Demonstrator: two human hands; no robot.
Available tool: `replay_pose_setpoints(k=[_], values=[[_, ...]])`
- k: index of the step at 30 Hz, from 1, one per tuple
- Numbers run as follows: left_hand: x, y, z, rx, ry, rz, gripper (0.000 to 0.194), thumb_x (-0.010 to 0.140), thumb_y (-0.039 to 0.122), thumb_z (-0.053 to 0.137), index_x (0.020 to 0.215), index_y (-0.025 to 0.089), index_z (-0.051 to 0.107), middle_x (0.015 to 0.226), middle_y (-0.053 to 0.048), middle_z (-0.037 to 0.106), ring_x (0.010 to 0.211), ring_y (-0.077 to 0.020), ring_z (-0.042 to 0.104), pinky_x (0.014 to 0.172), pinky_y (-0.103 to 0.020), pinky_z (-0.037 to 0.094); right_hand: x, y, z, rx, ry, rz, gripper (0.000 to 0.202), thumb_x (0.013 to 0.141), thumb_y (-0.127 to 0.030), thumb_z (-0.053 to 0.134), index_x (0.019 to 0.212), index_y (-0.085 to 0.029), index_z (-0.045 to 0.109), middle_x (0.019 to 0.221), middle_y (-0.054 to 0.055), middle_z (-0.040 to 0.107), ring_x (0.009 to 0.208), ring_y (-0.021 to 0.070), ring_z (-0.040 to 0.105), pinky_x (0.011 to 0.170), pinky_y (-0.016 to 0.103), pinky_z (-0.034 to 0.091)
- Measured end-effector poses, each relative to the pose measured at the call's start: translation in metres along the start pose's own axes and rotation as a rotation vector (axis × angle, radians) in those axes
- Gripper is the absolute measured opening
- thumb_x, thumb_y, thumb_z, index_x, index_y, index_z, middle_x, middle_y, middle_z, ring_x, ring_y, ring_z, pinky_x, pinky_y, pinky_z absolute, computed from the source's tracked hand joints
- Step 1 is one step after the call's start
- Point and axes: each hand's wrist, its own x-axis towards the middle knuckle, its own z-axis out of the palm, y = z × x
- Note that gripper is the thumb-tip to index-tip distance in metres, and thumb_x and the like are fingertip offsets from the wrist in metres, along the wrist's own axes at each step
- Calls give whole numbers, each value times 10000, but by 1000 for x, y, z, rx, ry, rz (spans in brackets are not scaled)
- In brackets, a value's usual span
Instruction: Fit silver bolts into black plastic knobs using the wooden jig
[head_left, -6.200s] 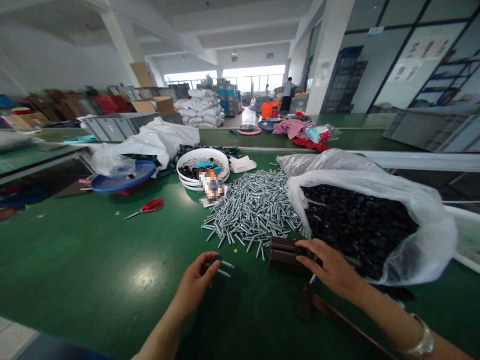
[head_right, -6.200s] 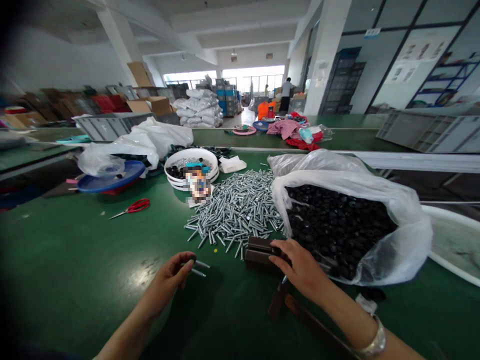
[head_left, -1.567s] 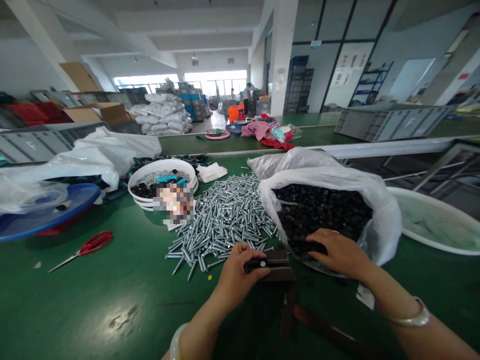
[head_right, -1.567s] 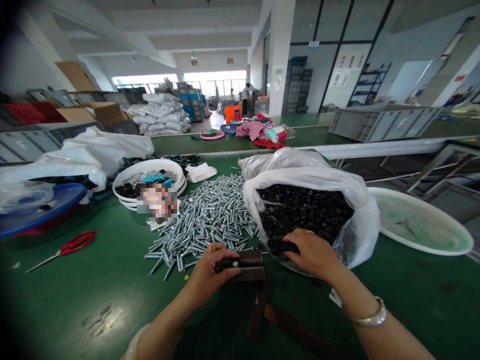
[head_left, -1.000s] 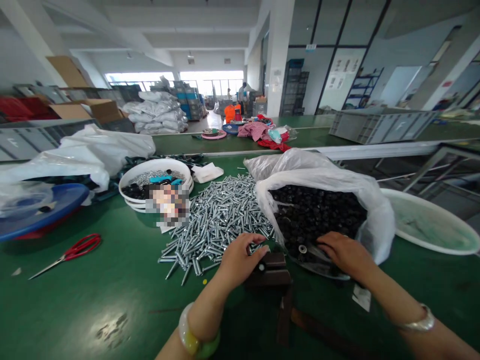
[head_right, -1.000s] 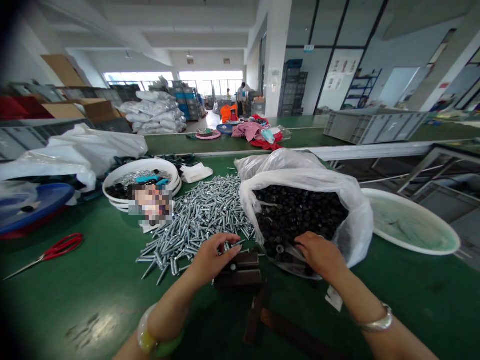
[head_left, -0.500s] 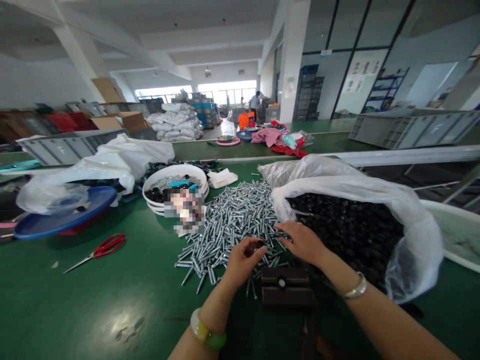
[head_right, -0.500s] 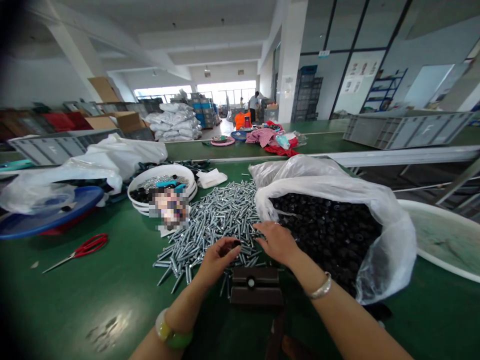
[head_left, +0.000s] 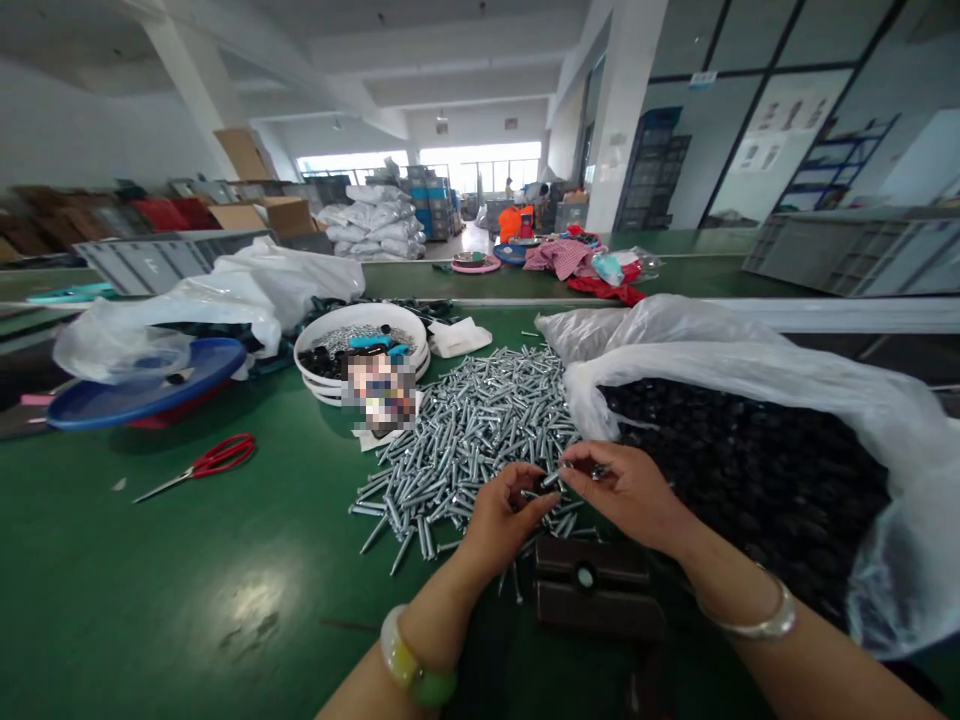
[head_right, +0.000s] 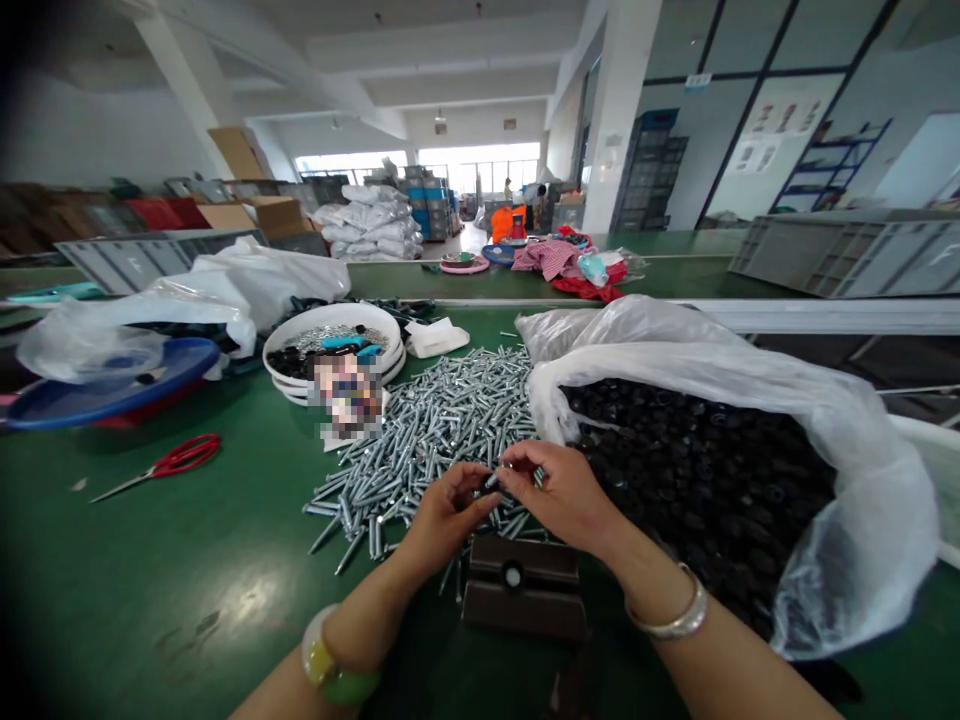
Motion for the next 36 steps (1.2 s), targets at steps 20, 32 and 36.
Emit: replay_pose_setpoints(k=[20, 32, 36], values=[[-9, 34, -4, 153, -28, 195, 317, 615, 344, 741, 844, 164, 616, 632, 41, 482, 539, -81, 389, 533, -202, 341, -8, -24, -17, 57, -138, -23, 240, 814, -367, 526, 808, -181, 678, 724, 13, 654, 642, 116, 554, 580, 217, 419], [-23, 79, -44, 610, -544, 24, 169, 651, 287, 666, 790, 194, 639, 644, 29, 588, 548, -102, 507, 504, -186, 365, -5, 21, -84, -204, 2, 210, 308, 767, -446, 508, 740, -161, 622, 628, 3, 601, 573, 130, 522, 524, 234, 374], [-32, 77, -47, 553, -588, -38, 164, 624, 211, 668, 782, 196, 629, 689, 31, 600, 582, -108, 532, 512, -182, 371, -7, 30, -84, -284, -80, 182, 290, 779, -428, 496, 794, -177, 639, 643, 1, 623, 586, 136, 547, 535, 233, 383]])
